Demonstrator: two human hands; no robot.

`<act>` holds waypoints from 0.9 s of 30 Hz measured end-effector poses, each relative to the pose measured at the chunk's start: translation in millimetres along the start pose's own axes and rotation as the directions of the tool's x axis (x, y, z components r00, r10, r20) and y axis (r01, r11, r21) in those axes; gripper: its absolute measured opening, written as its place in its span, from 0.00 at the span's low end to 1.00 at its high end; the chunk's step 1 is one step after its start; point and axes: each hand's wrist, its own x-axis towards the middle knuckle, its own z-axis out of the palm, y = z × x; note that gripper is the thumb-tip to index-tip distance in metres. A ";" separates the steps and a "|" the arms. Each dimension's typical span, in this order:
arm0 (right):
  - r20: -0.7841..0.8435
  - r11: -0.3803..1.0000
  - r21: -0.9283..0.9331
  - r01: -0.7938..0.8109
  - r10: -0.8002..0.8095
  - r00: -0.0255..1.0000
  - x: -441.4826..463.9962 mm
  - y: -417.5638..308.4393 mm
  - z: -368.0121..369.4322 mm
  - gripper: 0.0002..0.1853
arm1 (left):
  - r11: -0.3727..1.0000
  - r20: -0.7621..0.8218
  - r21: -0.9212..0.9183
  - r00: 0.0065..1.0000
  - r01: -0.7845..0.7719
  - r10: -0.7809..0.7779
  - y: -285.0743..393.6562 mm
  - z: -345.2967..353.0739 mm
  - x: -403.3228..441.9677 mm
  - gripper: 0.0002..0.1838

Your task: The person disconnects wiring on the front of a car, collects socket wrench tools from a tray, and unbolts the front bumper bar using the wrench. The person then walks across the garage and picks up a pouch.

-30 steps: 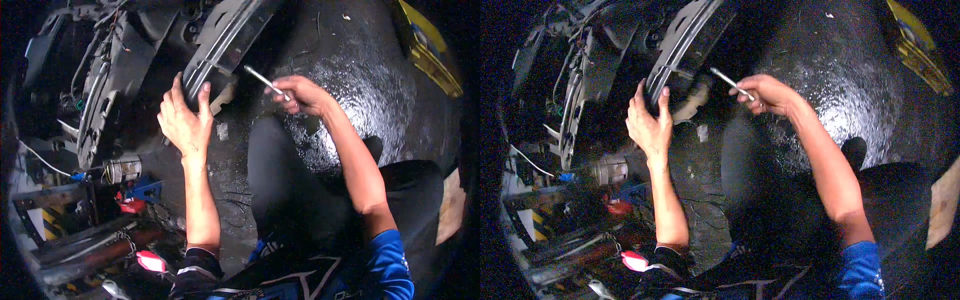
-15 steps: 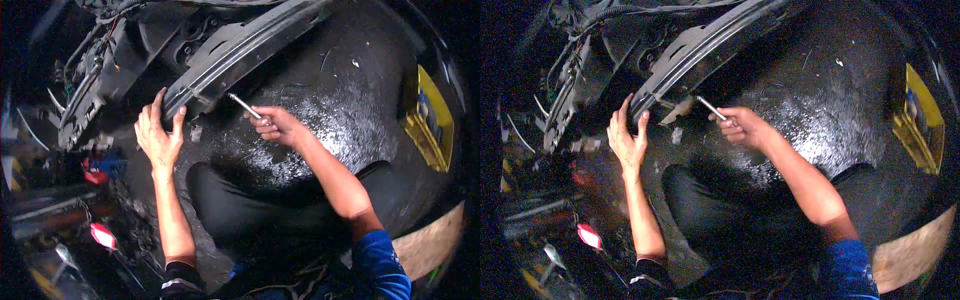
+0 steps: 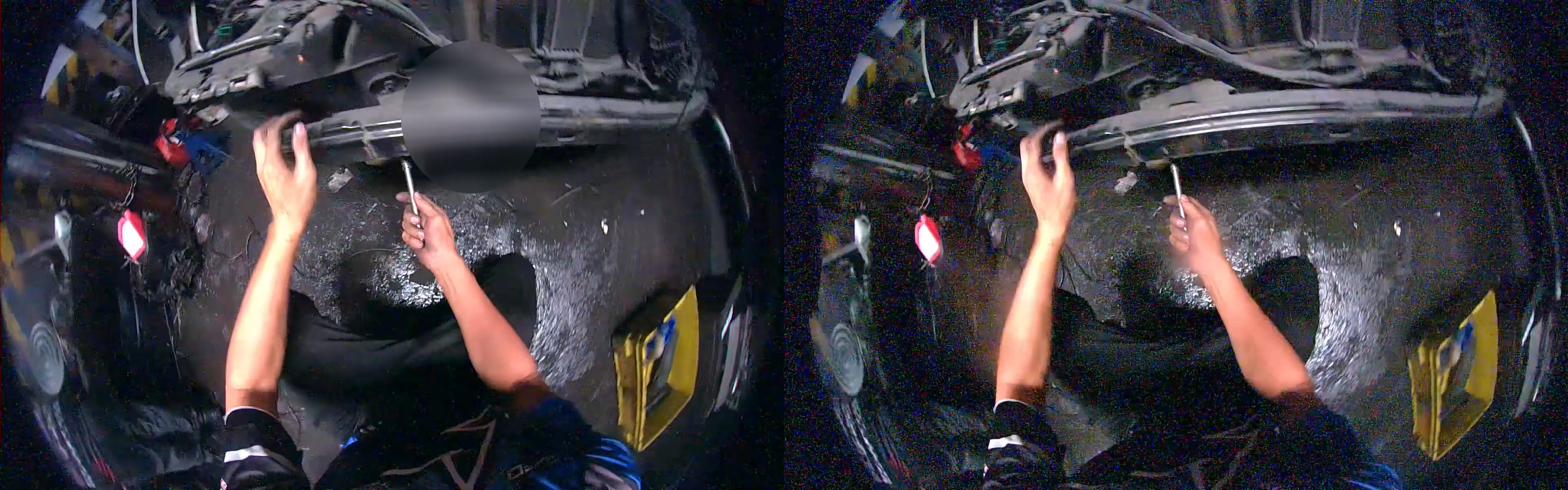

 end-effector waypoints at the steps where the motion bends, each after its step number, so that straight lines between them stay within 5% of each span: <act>1: 0.006 1.000 -0.016 0.010 -0.010 1.000 -1.1 -0.7 0.5 0.15 | 0.991 -0.050 -0.108 0.995 0.079 -0.085 19.8 -3.9 -12.9 0.13; 2: -0.002 1.000 -0.017 0.006 -0.006 1.000 -2.2 -1.4 2.4 0.15 | 0.962 -0.048 -0.192 0.977 0.195 -0.208 24.4 0.6 -34.8 0.11; 4: -0.030 1.000 -0.027 0.006 -0.007 1.000 -4.1 -4.7 5.2 0.16 | 0.673 0.221 -0.400 0.779 0.622 -0.587 50.4 14.7 -75.9 0.12; 7: -0.140 0.996 -0.087 0.009 -0.021 0.990 0.9 1.7 2.6 0.13 | 0.184 0.697 -0.319 0.362 0.930 -0.619 52.0 49.7 -98.0 0.23; 9: -0.205 0.993 -0.110 0.033 -0.055 0.977 4.9 4.1 2.2 0.11 | 0.260 0.697 -0.254 0.363 0.932 -0.618 35.5 84.2 -103.0 0.31; 12: -0.182 0.976 -0.198 0.087 -0.124 0.975 -2.7 -2.9 6.4 0.16 | 0.491 0.544 -0.309 0.575 0.814 -0.611 1.2 140.1 -120.8 0.30; 16: -0.112 0.906 -0.404 0.125 -0.184 0.976 -4.3 -9.8 7.3 0.22 | 0.501 0.472 -0.274 0.569 0.821 -0.673 24.1 136.4 -106.0 0.21; 27: -0.123 0.865 -0.485 0.131 -0.216 0.969 -15.9 -18.8 15.6 0.21 | 0.502 0.480 -0.305 0.586 0.809 -0.653 24.8 155.1 -104.5 0.18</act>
